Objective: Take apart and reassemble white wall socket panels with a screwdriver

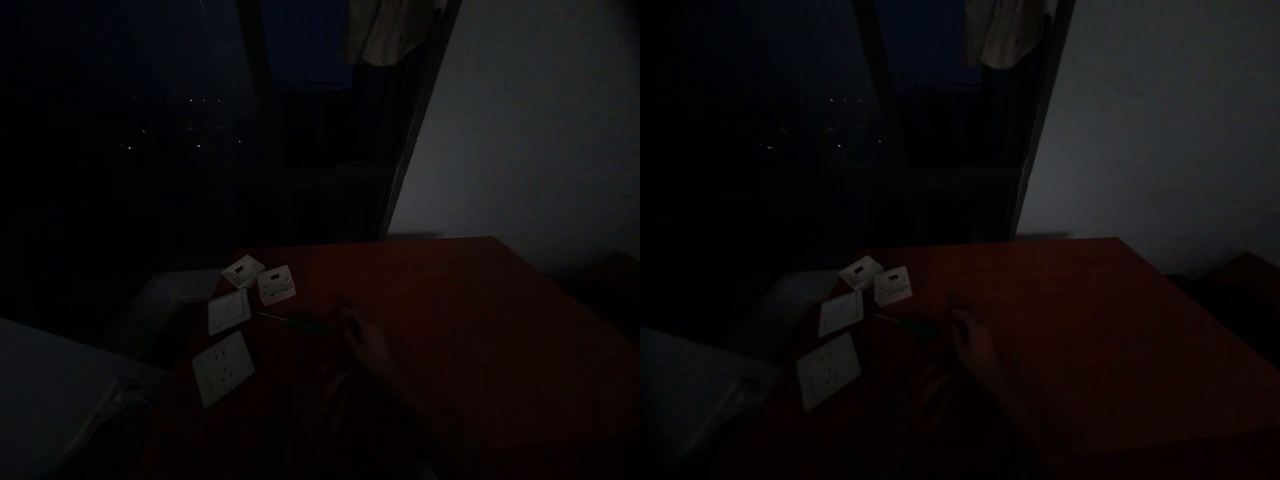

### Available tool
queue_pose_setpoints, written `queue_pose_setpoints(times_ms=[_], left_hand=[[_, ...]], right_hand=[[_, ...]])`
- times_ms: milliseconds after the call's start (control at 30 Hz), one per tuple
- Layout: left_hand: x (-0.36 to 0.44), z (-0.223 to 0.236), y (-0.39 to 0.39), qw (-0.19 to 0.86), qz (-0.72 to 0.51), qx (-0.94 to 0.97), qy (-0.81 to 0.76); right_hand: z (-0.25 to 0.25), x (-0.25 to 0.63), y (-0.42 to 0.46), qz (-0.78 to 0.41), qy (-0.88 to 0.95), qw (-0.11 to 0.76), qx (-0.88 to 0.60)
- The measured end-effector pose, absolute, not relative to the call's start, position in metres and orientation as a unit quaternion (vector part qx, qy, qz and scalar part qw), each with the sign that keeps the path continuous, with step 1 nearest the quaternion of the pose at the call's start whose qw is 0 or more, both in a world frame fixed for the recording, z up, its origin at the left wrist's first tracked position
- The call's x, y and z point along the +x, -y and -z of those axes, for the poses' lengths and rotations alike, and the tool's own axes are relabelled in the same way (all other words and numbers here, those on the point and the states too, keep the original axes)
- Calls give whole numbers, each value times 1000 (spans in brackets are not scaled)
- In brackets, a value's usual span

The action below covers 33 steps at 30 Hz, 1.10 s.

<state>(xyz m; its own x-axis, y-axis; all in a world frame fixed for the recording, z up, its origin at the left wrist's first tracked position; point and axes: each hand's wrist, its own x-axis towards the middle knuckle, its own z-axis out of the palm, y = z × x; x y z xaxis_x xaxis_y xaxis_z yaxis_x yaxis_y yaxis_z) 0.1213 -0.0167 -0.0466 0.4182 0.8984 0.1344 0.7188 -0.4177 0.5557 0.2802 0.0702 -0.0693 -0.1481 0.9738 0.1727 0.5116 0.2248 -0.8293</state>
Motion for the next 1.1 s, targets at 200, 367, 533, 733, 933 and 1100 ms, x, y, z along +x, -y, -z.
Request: queue_pose_setpoints(times_ms=[200,367,533,733,933,1100], left_hand=[[149,53,-5,253,-204,812,-484],[166,60,-29,291,-195,811,-468],[170,75,-40,324,-191,805,-459],[166,84,-40,338,-208,793,-462],[165,88,-42,349,-222,788,-456],[164,90,-43,358,-221,783,-458]], right_hand=[[69,308,-50,-314,633,404,-581],[81,305,-39,-323,599,430,-593],[89,301,-39,-330,592,444,-586],[89,298,-40,-323,593,447,-587],[94,297,-42,-315,593,453,-587],[97,298,-43,-314,594,455,-584]])
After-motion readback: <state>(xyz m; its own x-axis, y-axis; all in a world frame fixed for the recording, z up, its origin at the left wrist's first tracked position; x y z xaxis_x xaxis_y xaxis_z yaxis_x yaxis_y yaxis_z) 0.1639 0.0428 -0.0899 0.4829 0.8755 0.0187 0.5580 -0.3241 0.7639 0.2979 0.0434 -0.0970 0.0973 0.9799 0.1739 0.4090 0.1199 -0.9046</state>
